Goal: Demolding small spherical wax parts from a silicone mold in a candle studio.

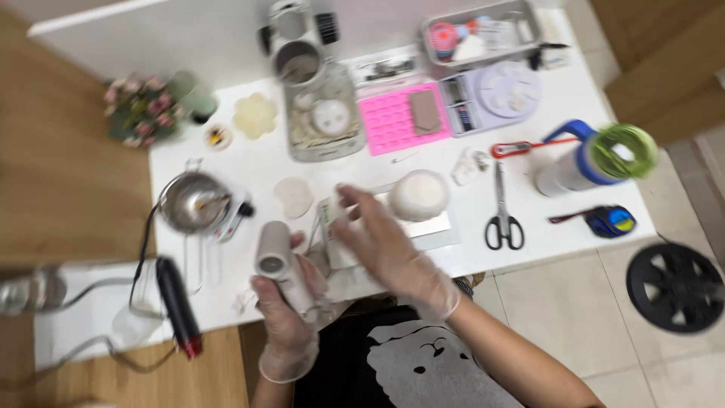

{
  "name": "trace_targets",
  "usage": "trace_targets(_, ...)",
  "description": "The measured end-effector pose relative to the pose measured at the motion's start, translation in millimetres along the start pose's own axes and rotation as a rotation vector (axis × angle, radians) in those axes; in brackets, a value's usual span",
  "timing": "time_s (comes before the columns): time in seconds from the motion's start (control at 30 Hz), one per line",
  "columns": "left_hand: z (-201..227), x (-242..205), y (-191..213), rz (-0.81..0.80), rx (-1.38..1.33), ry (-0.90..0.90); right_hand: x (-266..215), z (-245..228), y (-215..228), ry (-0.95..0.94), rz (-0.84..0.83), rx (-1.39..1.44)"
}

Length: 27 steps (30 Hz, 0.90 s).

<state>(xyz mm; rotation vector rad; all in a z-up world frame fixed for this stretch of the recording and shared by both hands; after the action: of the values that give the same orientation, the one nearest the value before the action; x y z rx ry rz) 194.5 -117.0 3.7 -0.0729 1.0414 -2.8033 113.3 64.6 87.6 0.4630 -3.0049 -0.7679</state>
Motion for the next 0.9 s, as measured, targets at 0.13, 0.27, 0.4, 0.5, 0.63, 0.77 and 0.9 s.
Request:
trace_targets(0.13, 55.9, -17.7, 8.4, 0.257, 0.075, -0.099, 17.0, 4.4, -12.5, -0.112, -0.138, 0.109)
trace_targets(0.27, 86.6, -51.7, 21.1, 0.414, 0.114, -0.258, 38.3, 37.3, -64.8, 0.019, -0.294, -0.384)
trace_targets(0.4, 98.8, -75.4, 21.4, 0.724, 0.294, -0.176, 74.4, 77.8, -127.3, 0.294, -0.448, -1.045)
trace_targets(0.5, 89.9, -89.5, 27.3, 0.835, 0.287, -0.050, 91.3, 37.6, -157.6, 0.355, -0.770, -1.573)
trace_targets(0.63, 79.1, -87.1, 21.9, 0.869, 0.231, 0.052, 122.6, 118.2, -216.8, 0.545, -0.667, -1.807)
trace_targets(0.77, 74.2, -73.0, 8.9, 0.733, 0.244, 0.117, 136.6, 142.5, -222.9, 0.648, -0.793, -1.905)
trace_targets(0.9, 73.5, -55.8, 1.8, 0.520, 0.290, 0.068, 153.8, 163.5, -217.5, 0.689, -0.684, -1.721)
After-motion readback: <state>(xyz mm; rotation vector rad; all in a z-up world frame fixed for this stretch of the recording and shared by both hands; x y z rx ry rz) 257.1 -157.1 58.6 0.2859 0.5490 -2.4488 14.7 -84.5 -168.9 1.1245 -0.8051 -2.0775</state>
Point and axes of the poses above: each hand's wrist, its own x-axis towards the middle knuckle, its own y-axis out of the back of the hand, z = x × y, the point moved 1 cm from there along x, towards the middle knuckle, and after that the axes turned 9 degrees about -x, right-handed, at the moved point
